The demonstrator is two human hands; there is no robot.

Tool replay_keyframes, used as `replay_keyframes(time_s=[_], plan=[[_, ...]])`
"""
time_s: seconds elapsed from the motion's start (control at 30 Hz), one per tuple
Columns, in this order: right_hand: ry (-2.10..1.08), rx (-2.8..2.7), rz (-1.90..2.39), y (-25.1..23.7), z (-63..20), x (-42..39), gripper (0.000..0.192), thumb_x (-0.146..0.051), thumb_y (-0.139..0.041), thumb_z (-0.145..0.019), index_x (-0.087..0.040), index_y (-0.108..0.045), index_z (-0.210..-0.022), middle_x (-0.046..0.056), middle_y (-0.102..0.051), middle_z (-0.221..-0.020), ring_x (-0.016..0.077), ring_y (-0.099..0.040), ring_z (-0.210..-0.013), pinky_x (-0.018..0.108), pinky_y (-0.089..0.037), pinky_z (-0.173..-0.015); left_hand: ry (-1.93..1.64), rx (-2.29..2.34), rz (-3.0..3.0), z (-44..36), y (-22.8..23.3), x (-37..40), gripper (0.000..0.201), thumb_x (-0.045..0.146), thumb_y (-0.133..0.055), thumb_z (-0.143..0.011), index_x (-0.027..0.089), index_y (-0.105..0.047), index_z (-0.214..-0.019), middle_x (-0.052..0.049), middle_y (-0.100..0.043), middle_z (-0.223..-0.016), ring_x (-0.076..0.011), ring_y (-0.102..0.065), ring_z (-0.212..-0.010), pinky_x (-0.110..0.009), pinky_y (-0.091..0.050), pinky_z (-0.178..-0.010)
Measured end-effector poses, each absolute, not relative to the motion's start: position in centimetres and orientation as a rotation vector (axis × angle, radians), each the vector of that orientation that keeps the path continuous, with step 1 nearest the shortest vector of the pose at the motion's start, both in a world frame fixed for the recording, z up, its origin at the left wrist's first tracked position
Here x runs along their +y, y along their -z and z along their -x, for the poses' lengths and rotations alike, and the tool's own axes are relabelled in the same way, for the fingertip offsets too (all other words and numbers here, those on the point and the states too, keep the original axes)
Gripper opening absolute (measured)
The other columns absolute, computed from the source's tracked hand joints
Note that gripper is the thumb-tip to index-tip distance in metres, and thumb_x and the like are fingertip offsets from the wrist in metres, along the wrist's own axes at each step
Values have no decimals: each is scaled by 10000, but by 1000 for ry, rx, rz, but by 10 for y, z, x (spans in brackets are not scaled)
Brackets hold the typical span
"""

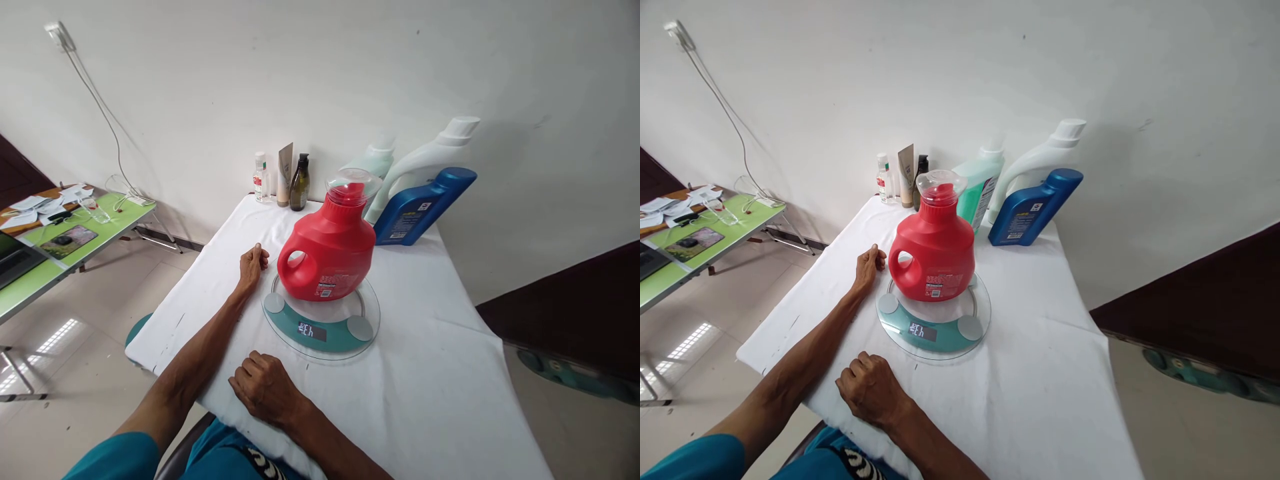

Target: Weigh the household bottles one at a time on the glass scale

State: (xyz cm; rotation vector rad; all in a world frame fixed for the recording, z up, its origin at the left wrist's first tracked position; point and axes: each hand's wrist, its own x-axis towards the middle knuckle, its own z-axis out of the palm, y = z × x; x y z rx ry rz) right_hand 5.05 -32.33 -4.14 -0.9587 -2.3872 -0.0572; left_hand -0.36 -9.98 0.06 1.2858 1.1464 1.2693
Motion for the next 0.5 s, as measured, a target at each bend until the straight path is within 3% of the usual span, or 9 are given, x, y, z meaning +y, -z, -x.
replay_keyframes(time_s=[0.5], plan=[[72, -2341, 962, 41, -50, -322, 273, -193, -619, -941, -197, -546, -678, 20, -579, -632, 172, -512, -624, 335, -230, -532, -1254, 1162, -1316, 4, 3, -97, 571, 706, -528, -920, 184, -611, -703, -14, -533, -588, -137, -480, -530, -304, -402, -562]])
